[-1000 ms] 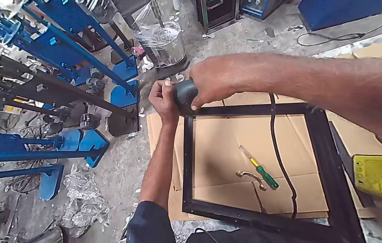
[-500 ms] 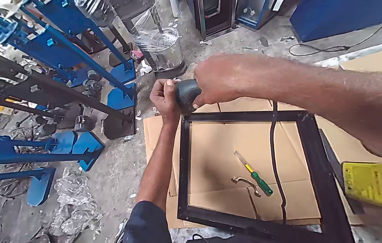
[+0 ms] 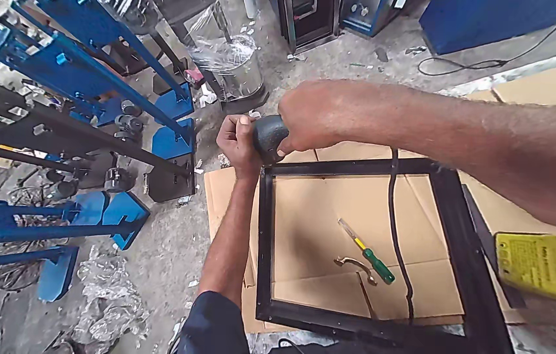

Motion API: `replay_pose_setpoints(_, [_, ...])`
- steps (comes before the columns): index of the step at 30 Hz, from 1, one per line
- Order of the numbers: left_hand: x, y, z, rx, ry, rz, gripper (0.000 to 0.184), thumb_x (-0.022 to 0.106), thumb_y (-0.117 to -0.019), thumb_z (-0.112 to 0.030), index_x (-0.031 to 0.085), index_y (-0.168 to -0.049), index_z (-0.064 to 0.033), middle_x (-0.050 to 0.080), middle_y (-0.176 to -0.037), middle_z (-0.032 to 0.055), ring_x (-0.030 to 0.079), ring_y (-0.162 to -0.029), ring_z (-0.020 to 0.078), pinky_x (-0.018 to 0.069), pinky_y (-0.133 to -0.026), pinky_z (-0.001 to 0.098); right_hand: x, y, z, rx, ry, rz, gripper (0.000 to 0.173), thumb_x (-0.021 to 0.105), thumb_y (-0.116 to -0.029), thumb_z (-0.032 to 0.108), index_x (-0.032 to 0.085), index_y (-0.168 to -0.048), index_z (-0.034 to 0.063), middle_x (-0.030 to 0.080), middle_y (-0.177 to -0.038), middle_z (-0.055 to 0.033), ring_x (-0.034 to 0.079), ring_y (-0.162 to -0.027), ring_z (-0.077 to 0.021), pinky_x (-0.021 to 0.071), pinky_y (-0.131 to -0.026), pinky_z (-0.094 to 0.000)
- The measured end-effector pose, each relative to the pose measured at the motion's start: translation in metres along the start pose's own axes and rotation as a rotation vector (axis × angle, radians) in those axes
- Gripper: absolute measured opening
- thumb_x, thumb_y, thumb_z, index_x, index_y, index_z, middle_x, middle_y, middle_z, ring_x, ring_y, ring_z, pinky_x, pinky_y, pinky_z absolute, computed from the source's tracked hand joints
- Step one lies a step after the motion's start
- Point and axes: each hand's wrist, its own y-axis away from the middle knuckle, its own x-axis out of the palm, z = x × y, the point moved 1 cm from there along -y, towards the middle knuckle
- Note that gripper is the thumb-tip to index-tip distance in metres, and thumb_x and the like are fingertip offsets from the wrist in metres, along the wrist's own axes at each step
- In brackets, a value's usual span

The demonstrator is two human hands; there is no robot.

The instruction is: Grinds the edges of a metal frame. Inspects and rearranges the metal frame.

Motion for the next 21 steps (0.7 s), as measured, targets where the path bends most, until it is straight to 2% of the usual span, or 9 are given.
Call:
replay_pose_setpoints(3, [-0.004,0.005,0.006,-0.009,0.009,-0.019,0.027,0.06,-0.099,-0.031,0.064,-0.085,-0.0078,0.067,-0.073,0.0004,0.066,-0.067,0.0099,0.0583,-0.064,0.0295,0.004,-0.005,0.003,-0.019,-0.012,0.066,0.043,0.078,-0.0891,0.048,0.064,-0.079,0.0083,0.057,-0.065,-0.0072,0.059,-0.058,-0.0233,0.0495,-0.053,-0.0454])
replay_pose_setpoints(5, [-0.007,0.005,0.01,-0.008,0.013,-0.014,0.029,0.06,-0.0994,-0.033,0.065,-0.086,-0.0073,0.067,-0.074,0.001,0.066,-0.067,0.0104,0.0587,-0.065,0.0299,0.006,-0.012,0.003,-0.028,-0.054,0.089,0.042,0.081,-0.0871,0.046,0.067,-0.087,0.0068,0.059,-0.066,-0.0072,0.06,-0.058,-0.0228,0.0513,-0.054,-0.0459])
replay_pose_setpoints(7, [-0.008,0.004,0.013,-0.005,0.027,-0.023,0.028,0.059,-0.1002,-0.031,0.065,-0.086,-0.0071,0.067,-0.073,0.0009,0.066,-0.067,0.0105,0.0588,-0.065,0.0305,0.004,-0.017,0.004,-0.027,-0.067,0.12,0.043,0.082,-0.0865,0.043,0.067,-0.1,0.0046,0.061,-0.072,-0.0087,0.061,-0.061,-0.0238,0.0523,-0.057,-0.0473])
replay_pose_setpoints(8, [-0.008,0.003,0.013,0.002,0.027,-0.03,0.028,0.058,-0.1009,-0.03,0.065,-0.086,-0.0069,0.067,-0.073,0.0012,0.066,-0.067,0.0106,0.0592,-0.065,0.0307,0.002,-0.019,0.005,-0.021,-0.066,0.131,0.042,0.083,-0.0864,0.041,0.067,-0.101,0.0044,0.062,-0.072,-0.0089,0.061,-0.061,-0.0236,0.0519,-0.058,-0.0468])
replay_pose_setpoints(10, [-0.008,0.0,0.015,0.011,0.025,-0.035,0.03,0.057,-0.1016,-0.031,0.064,-0.086,-0.0068,0.066,-0.073,0.0013,0.066,-0.067,0.0107,0.0586,-0.065,0.0306,-0.002,-0.02,0.007,-0.009,-0.064,0.134,0.039,0.084,-0.0864,0.039,0.068,-0.097,0.0041,0.06,-0.068,-0.0085,0.058,-0.057,-0.0224,0.0499,-0.054,-0.0444])
replay_pose_setpoints(12, [-0.007,-0.001,0.016,0.016,0.024,-0.031,0.029,0.057,-0.1019,-0.03,0.064,-0.086,-0.0069,0.066,-0.073,0.0007,0.065,-0.066,0.0102,0.0584,-0.064,0.0301,-0.002,-0.02,0.005,-0.008,-0.057,0.123,0.038,0.083,-0.0864,0.038,0.067,-0.095,0.0048,0.059,-0.067,-0.0085,0.058,-0.057,-0.0231,0.0502,-0.054,-0.0459])
replay_pose_setpoints(16, [-0.005,0.001,0.016,0.021,0.005,-0.02,0.026,0.055,-0.102,-0.026,0.063,-0.086,-0.0075,0.065,-0.072,0.0002,0.065,-0.066,0.0098,0.0578,-0.064,0.0296,0.003,-0.022,-0.001,-0.01,-0.055,0.087,0.041,0.086,-0.0828,0.04,0.069,-0.096,0.0054,0.06,-0.068,-0.0082,0.058,-0.058,-0.0237,0.0509,-0.056,-0.0482])
replay_pose_setpoints(18, [-0.002,0.003,0.014,0.019,-0.03,-0.046,0.028,0.057,-0.1007,-0.03,0.062,-0.084,-0.0074,0.064,-0.071,0.0001,0.064,-0.064,0.0096,0.0575,-0.062,0.0295,0.003,-0.022,-0.003,-0.023,-0.031,0.089,0.042,0.085,-0.0839,0.042,0.069,-0.1,0.006,0.061,-0.071,-0.0086,0.059,-0.06,-0.0245,0.0513,-0.057,-0.0491])
replay_pose_setpoints(21, [-0.003,0.006,0.012,0.013,-0.076,-0.058,0.032,0.056,-0.101,-0.034,0.062,-0.085,-0.0069,0.065,-0.072,0.0013,0.066,-0.066,0.0108,0.0584,-0.064,0.031,0.005,-0.024,-0.003,-0.03,-0.001,0.079,0.041,0.084,-0.0841,0.043,0.07,-0.096,0.0067,0.061,-0.072,-0.0092,0.06,-0.062,-0.0254,0.0516,-0.058,-0.0508])
